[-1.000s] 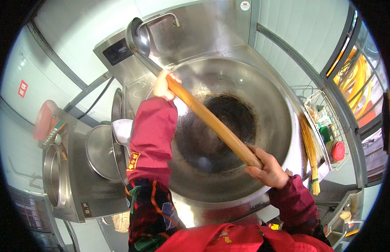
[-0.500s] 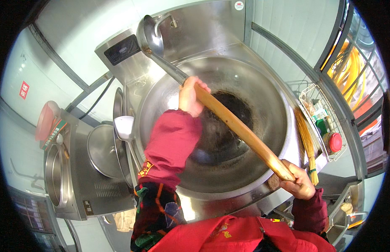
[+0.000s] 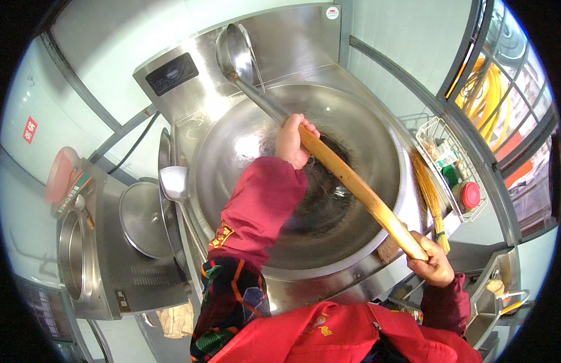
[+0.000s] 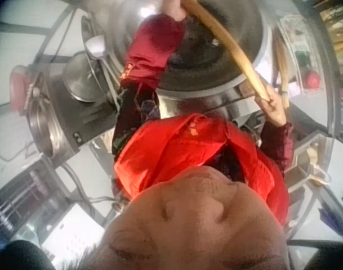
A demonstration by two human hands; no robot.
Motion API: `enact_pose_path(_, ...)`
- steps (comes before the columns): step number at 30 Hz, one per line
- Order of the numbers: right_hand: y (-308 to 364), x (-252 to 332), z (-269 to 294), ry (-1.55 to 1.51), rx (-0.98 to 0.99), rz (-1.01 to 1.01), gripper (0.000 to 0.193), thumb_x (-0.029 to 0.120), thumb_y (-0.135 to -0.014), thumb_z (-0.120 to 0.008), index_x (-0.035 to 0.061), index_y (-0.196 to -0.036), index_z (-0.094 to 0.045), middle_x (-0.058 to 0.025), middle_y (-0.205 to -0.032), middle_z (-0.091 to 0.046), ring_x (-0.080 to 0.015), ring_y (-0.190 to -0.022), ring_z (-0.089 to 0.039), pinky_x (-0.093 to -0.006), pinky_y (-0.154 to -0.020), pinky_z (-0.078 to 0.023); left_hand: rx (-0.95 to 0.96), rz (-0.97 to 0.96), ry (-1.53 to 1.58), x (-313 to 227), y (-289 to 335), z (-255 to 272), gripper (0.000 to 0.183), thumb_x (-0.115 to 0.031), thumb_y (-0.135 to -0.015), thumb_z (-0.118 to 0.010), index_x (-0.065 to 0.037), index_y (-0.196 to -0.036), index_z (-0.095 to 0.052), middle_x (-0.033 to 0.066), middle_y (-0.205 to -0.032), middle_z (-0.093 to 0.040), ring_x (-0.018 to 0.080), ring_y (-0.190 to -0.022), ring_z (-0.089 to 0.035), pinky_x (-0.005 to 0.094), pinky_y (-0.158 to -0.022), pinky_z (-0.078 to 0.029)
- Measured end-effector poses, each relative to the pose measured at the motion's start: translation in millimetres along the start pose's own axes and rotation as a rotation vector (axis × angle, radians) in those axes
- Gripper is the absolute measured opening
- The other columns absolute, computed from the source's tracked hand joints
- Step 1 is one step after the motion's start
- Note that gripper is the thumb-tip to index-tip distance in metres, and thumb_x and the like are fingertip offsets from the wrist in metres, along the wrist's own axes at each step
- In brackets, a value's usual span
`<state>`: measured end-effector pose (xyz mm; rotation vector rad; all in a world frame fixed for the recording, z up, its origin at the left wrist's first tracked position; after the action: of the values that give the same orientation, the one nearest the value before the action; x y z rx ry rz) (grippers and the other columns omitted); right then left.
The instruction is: The person cleans a large metal wok in a commercial kitchen. They use a spatula and a brush to scrub the interior, then scoop out liquid with a ladle and rinse the wok with water from a tap. The person also uses a small broom to sweep the wok's surface.
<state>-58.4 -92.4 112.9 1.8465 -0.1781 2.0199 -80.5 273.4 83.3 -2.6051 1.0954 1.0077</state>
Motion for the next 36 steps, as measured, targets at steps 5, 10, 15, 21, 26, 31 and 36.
enact_pose_path(5,12,-11,-8,-0.003,0.042,-0.036,0.047,0.005,-0.074,-0.058,-0.0038,-0.119,-0.045,-0.001,-0.094,-0.05,-0.0097,-0.088,-0.044,-0.0232,-0.078,-0.036,0.007,0.011,0.092,7,15,9,0.012,-0.013,-0.081,-0.054,-0.007,-0.077,-0.045,0.0037,-0.066,-0.047,0.0171,-0.06,-0.049,0.0334,-0.059,-0.045)
enact_pose_path(10,33,-31,-6,0.072,0.073,-0.132,0.051,0.01,-0.074,-0.062,-0.0029,-0.12,-0.045,-0.0028,-0.098,-0.052,-0.0116,-0.091,-0.046,-0.0243,-0.08,-0.037,-0.018,0.039,0.199,33,45,34,0.011,-0.009,-0.08,-0.054,-0.007,-0.078,-0.043,0.0024,-0.068,-0.045,0.0136,-0.06,-0.046,0.0311,-0.059,-0.043)
enact_pose_path(15,55,-35,-10,0.237,0.109,-0.056,0.053,0.011,-0.074,-0.065,-0.0014,-0.122,-0.043,-0.0069,-0.088,-0.052,-0.011,-0.082,-0.047,-0.0252,-0.073,-0.04,-0.117,0.069,0.287,69,88,87,0.013,-0.01,-0.081,-0.053,-0.008,-0.078,-0.041,0.0021,-0.069,-0.044,0.0138,-0.059,-0.045,0.0309,-0.06,-0.042)
enact_pose_path(21,72,-60,-14,0.253,0.25,-0.158,0.052,0.013,-0.08,-0.059,-0.0013,-0.126,-0.039,-0.0068,-0.071,-0.052,-0.0127,-0.057,-0.05,-0.0275,-0.053,-0.042,-0.252,0.124,0.324,122,141,152,0.018,-0.017,-0.08,-0.053,-0.01,-0.068,-0.041,0.0016,-0.061,-0.045,0.0168,-0.057,-0.047,0.0325,-0.06,-0.042)
enact_pose_path(26,86,-73,-8,0.269,0.306,-0.238,0.052,0.011,-0.079,-0.06,-0.0008,-0.125,-0.039,-0.0077,-0.07,-0.052,-0.0125,-0.058,-0.05,-0.027,-0.055,-0.042,-0.396,0.137,0.292,153,179,178,0.014,-0.011,-0.079,-0.053,-0.009,-0.07,-0.041,0.0025,-0.062,-0.045,0.0159,-0.057,-0.046,0.0315,-0.06,-0.043)
enact_pose_path(31,97,-78,-5,0.319,0.313,-0.213,0.052,0.01,-0.078,-0.06,-0.0001,-0.126,-0.04,-0.0085,-0.07,-0.053,-0.0135,-0.061,-0.052,-0.028,-0.058,-0.043,-0.462,0.168,0.321,173,200,181,0.013,-0.01,-0.079,-0.052,-0.008,-0.071,-0.042,0.0025,-0.062,-0.045,0.0151,-0.059,-0.046,0.0309,-0.059,-0.044)
enact_pose_path(36,106,-88,-3,0.302,0.304,-0.256,0.053,0.011,-0.077,-0.061,0.0006,-0.125,-0.04,-0.0105,-0.07,-0.054,-0.0164,-0.064,-0.054,-0.0299,-0.061,-0.044,-0.466,0.189,0.333,181,207,181,0.011,-0.009,-0.08,-0.051,-0.008,-0.074,-0.042,0.0024,-0.066,-0.046,0.0144,-0.061,-0.046,0.0311,-0.06,-0.044)
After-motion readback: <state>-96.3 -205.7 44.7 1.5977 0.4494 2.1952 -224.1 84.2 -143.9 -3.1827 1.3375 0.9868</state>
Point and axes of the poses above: each hand's wrist, its own y-axis away from the middle knuckle, its own z-axis out of the back of the hand, x = y × z, the point moved 10 cm from there along -y, towards the middle knuckle
